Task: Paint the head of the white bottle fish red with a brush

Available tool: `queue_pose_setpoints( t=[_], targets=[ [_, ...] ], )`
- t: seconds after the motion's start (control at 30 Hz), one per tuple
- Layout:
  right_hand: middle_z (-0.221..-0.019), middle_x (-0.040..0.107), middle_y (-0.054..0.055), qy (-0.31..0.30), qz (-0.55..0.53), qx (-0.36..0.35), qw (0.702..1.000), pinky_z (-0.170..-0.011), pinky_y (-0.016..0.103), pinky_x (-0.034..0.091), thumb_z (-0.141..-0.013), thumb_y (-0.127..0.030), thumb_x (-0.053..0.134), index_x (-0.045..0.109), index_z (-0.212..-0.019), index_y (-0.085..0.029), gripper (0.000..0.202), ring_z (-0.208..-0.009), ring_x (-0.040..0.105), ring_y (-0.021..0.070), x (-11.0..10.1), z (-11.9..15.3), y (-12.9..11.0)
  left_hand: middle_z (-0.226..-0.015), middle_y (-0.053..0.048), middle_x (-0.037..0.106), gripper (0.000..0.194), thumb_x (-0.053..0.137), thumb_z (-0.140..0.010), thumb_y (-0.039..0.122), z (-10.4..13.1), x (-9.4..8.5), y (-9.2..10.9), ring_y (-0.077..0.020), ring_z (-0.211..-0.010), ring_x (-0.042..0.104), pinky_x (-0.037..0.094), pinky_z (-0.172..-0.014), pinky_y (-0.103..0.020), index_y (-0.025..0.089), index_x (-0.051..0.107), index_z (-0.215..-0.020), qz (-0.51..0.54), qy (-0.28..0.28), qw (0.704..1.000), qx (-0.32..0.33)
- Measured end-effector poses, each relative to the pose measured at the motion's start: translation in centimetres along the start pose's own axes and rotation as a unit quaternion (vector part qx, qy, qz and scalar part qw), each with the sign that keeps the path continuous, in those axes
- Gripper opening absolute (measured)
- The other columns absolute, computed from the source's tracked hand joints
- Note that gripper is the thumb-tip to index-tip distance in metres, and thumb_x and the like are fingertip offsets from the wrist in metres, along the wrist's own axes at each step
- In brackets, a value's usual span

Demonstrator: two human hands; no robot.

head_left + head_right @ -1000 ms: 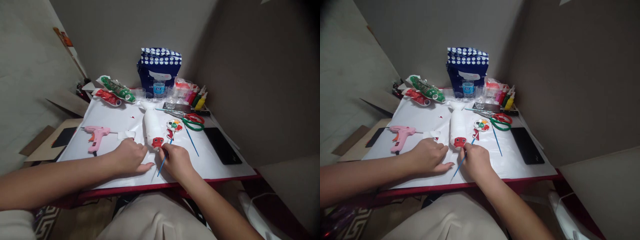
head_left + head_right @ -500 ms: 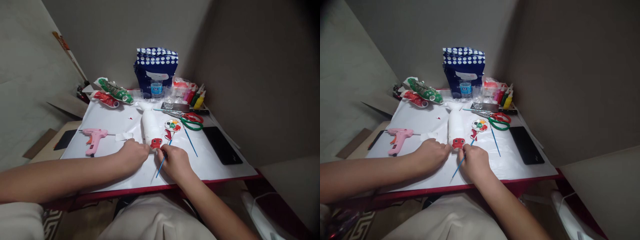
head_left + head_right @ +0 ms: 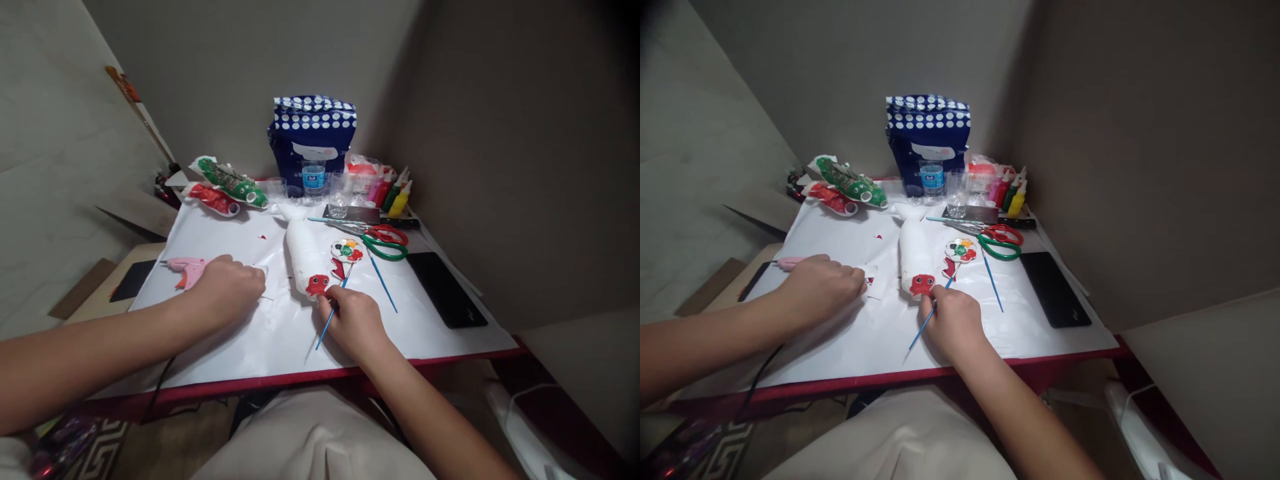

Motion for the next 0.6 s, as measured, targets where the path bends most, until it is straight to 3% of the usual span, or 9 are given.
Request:
queue_pose_setpoints(
  t=[0.13, 0.3, 0.37, 0.5, 0.6],
  targets=[
    [-0.073, 0.078, 0.005, 0.017, -0.012, 0.003, 1.000, -0.060, 0.029, 0.029, -0.093, -0.025, 0.059, 0.072, -0.080, -0.021, 0.019, -0.065, 0.068, 0.0195, -0.2, -0.2, 0.2, -0.072, -0.016, 0.076, 0.022, 0.054, -0.089, 0.010, 0.8, -0.7, -2.6, -0.0334, -0.067, 0.073, 0.035, -0.058, -0.035, 0.013, 0.069, -0.073, -0.048, -0.039, 0.996, -0.070],
    [-0.065, 0.073, 0.005, 0.065, -0.031, 0.009, 0.997, -0.059, 0.028, 0.030, -0.088, -0.022, 0.057, 0.070, -0.075, -0.020, 0.019, -0.059, 0.063, 0.0184, -0.8, -0.2, 1.1, -0.072, -0.009, 0.074, 0.026, 0.052, -0.091, 0.012, 1.9, -1.6, -6.1, -0.0207, -0.060, 0.064, 0.030, -0.058, -0.029, 0.014, 0.067, -0.070, -0.074, -0.060, 0.989, -0.117],
    [-0.063, 0.071, 0.004, 0.091, -0.043, 0.008, 0.995, -0.059, 0.028, 0.032, -0.087, -0.023, 0.057, 0.069, -0.074, -0.020, 0.018, -0.057, 0.060, 0.0173, -1.3, -0.1, 1.7, -0.069, -0.010, 0.072, 0.034, 0.046, -0.097, 0.017, 2.2, -2.1, -7.9, -0.0177, -0.060, 0.060, 0.031, -0.060, -0.027, 0.012, 0.068, -0.071, -0.067, -0.079, 0.978, -0.179],
    [-0.059, 0.066, 0.002, 0.150, -0.075, 0.004, 0.986, -0.058, 0.027, 0.035, -0.086, -0.028, 0.056, 0.067, -0.070, -0.021, 0.021, -0.053, 0.054, 0.0144, -2.7, 0.2, 3.3, -0.075, -0.011, 0.072, 0.050, 0.031, -0.104, 0.028, 2.1, -2.9, -11.1, -0.0178, -0.062, 0.056, 0.036, -0.061, -0.026, 0.010, 0.071, -0.080, -0.056, -0.104, 0.959, -0.256],
    [-0.056, 0.062, 0.000, 0.189, -0.106, -0.002, 0.976, -0.054, 0.025, 0.036, -0.084, -0.029, 0.056, 0.064, -0.066, -0.021, 0.021, -0.049, 0.049, 0.0122, -3.8, 0.6, 4.2, -0.068, -0.011, 0.066, 0.060, 0.028, -0.106, 0.041, 2.6, -2.5, -14.2, -0.0187, -0.061, 0.054, 0.037, -0.060, -0.030, 0.012, 0.066, -0.068, -0.048, -0.128, 0.937, -0.322]
  ],
)
Point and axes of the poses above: each hand's wrist, its own z-axis away from the middle knuckle, its own x-axis out of the palm, y = z × x, the point moved 4 cm from there along -z, towards the middle knuckle
